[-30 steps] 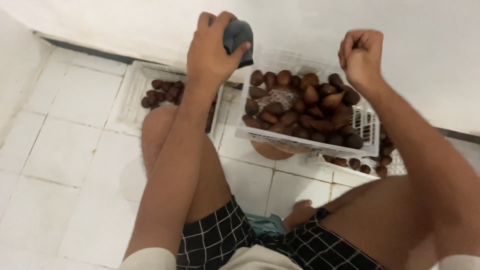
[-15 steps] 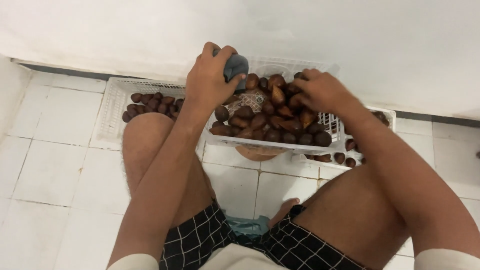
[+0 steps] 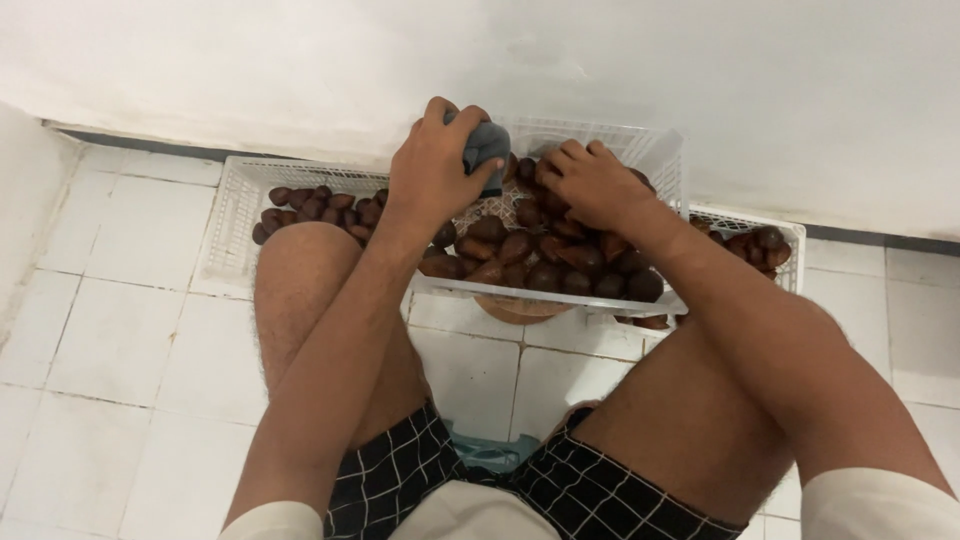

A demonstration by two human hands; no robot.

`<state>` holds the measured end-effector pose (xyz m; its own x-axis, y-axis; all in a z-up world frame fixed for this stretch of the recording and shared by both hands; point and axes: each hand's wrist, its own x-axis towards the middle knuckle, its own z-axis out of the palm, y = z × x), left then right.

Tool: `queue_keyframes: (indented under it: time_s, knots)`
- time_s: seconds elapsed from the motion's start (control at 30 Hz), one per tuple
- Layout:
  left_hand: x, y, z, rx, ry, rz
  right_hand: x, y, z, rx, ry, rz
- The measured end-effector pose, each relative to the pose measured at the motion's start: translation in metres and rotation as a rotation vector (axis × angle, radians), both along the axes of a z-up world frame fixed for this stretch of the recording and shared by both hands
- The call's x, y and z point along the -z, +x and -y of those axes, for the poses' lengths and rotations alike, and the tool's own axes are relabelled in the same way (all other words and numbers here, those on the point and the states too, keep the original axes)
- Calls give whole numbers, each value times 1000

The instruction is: The person sits on a tiled floor and repeatedly rubs brown nut-like objects with a grey cloth, handling them one at a time from a white plastic crate. The person transfers some rubbed items into a second crate to the left.

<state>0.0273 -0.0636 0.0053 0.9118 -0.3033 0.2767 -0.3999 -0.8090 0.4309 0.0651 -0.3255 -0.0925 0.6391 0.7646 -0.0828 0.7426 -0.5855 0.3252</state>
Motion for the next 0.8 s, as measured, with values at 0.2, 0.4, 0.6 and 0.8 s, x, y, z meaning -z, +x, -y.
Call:
queue_keyframes:
  time_s: [0.2,0.4,0.6,0.8]
  knots:
    - [-8,-4,7,103,-176,8,-81,-28,-14,448,747,-634]
    - [-9,-23,58,197,-499,23,-98,-49,-24,452,1464,-998]
    - [-2,-15,66,89,-426,306,-219,-124,-80,832,1366,-891]
    - [16,8,39,-48,-698,-7,-146,-104,-29,348,1321,-760]
